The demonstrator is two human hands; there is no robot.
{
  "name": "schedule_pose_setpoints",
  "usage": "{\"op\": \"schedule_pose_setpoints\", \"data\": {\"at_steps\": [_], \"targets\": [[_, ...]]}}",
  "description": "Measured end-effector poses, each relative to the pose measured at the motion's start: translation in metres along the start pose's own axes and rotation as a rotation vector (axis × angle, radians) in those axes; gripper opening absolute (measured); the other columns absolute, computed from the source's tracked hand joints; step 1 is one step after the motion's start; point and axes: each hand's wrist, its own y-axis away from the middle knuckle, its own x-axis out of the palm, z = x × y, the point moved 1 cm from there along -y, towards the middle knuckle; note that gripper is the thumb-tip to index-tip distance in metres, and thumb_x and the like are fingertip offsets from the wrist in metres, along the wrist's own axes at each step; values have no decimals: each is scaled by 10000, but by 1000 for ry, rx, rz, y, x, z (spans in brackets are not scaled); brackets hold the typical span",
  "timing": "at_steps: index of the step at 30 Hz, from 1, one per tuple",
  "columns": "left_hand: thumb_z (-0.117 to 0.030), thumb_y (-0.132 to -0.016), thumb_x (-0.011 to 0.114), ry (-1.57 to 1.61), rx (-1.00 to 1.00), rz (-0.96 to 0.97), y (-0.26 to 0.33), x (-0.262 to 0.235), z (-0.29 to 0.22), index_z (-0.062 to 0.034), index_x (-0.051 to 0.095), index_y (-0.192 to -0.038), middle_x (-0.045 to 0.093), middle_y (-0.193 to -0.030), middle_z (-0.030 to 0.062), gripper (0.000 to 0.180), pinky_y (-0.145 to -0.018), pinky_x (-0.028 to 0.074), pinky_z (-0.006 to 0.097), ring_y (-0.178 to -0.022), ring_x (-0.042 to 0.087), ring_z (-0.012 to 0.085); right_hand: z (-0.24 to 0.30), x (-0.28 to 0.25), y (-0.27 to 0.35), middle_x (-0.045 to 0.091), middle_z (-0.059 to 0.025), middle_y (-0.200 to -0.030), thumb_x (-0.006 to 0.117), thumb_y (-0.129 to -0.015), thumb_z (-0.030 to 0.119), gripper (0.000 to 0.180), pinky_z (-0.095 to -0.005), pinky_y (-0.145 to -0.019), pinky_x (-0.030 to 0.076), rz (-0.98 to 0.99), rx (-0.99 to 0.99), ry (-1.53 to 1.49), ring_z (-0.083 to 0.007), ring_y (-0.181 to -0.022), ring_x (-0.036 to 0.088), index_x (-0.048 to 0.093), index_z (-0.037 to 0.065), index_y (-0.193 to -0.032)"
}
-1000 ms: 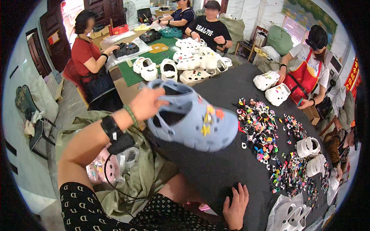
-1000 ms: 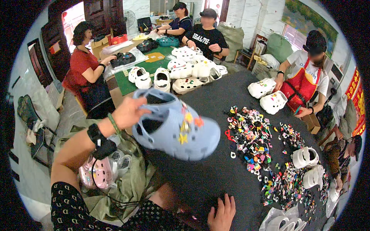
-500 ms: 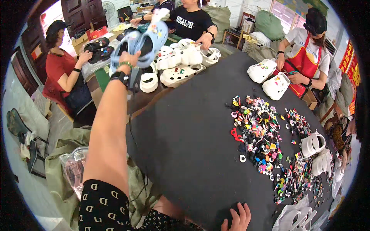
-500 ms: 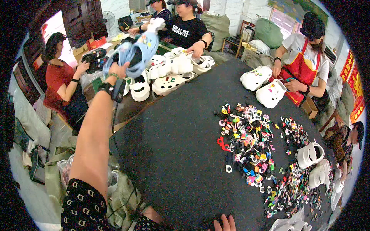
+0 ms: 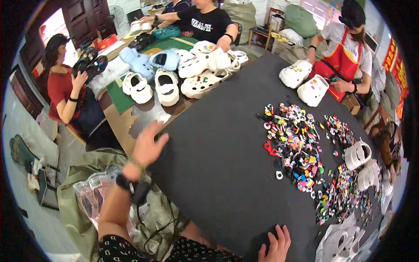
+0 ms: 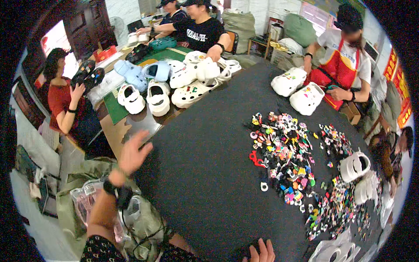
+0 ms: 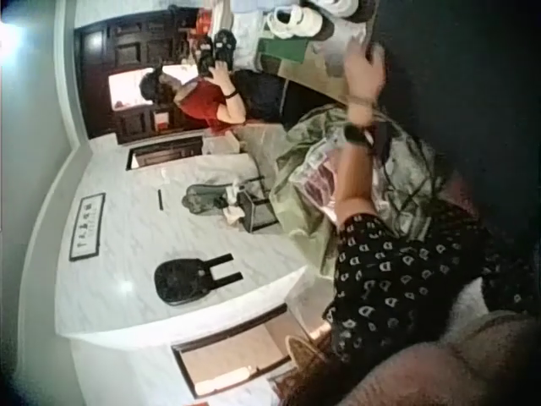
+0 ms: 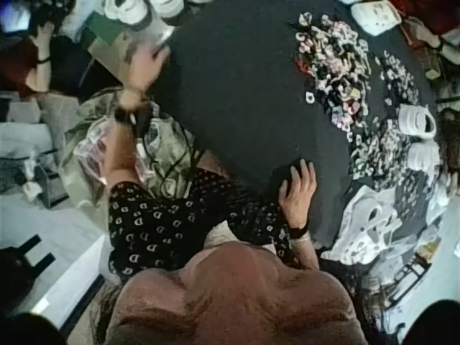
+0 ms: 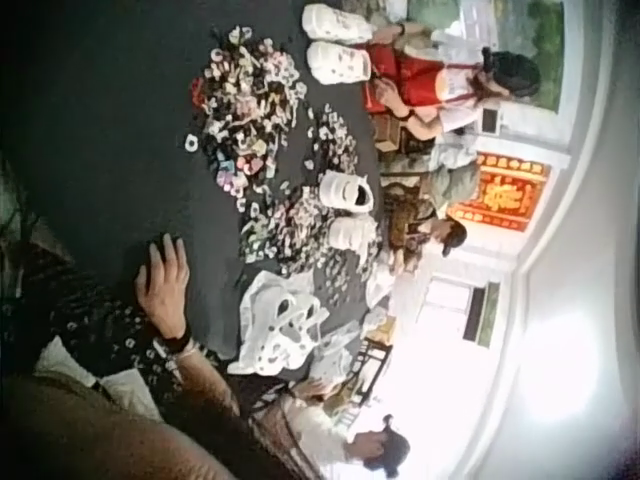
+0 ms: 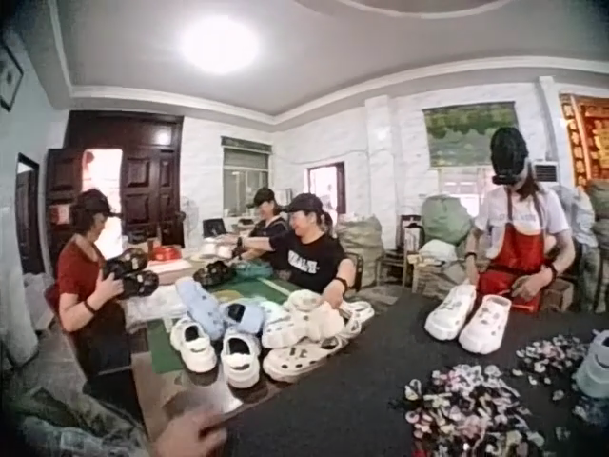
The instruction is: Attaching decorative charms to rubber clogs in a manufacturing setting.
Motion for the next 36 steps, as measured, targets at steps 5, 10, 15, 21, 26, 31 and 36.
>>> {"op": "schedule_pose_setpoints", "data": {"at_steps": [5, 10, 15, 21, 26, 31, 36], "targets": [[-394, -885, 618, -37, 71, 23, 90, 12, -46, -88, 509, -1359, 400, -1455, 230, 575, -1115, 178, 603, -1370, 317, 442, 10, -6, -2, 429, -236, -1389, 575, -889, 51, 339, -501, -1034, 374, -14, -42, 70, -427, -1266, 426, 520, -9, -1219], [-408, -870, 612, -189, 130, -14, 91, 19, -61, -142, 567, -1324, 430, -1453, 187, 528, -1113, 198, 582, -1365, 355, 388, -5, 13, 17, 408, -225, -1397, 643, -743, 63, 483, -549, -1064, 315, -23, 32, 60, -451, -1322, 350, 509, -7, -1202], [-403, -871, 603, -223, 180, -42, 94, 27, -51, -147, 556, -1334, 441, -1448, 181, 531, -1097, 223, 587, -1347, 381, 378, -3, 13, 19, 446, -202, -1383, 643, -797, 125, 448, -519, -1048, 351, -89, -16, 73, -421, -1305, 390, 541, 10, -1218], [-394, -915, 544, -360, 181, 47, 86, 27, -50, -154, 513, -1356, 435, -1457, 153, 503, -1086, 265, 555, -1359, 368, 346, -18, 22, 19, 481, -194, -1359, 652, -812, 149, 396, -479, -1046, 384, -217, -114, -23, -404, -1296, 411, 576, 9, -1174], [-479, -996, 392, -490, 63, 161, 79, 38, -35, -205, 408, -1464, 332, -1547, 82, 543, -1132, 196, 559, -1437, 266, 309, -42, -4, 57, 454, -169, -1385, 661, -795, 137, 319, -500, -1027, 393, -212, -133, -20, -394, -1312, 394, 606, 76, -1104], [-549, -1005, 305, -498, 80, 173, 78, 43, -26, -239, 397, -1473, 300, -1562, 69, 569, -1137, 191, 575, -1441, 253, 308, -97, -130, 115, 517, -177, -1289, 691, -775, 61, 294, -447, -998, 429, -485, -26, 41, -357, -1203, 490, 605, 34, -1055], [-556, -999, 313, -491, 35, 248, 78, 45, -35, -241, 371, -1485, 278, -1571, 65, 583, -1136, 186, 586, -1446, 236, 306, -183, -215, 156, 657, -173, -1041, 639, -855, 472, 472, -486, -906, 473, -364, 678, 428, -362, -1057, 596, 638, 44, -1055]]}}
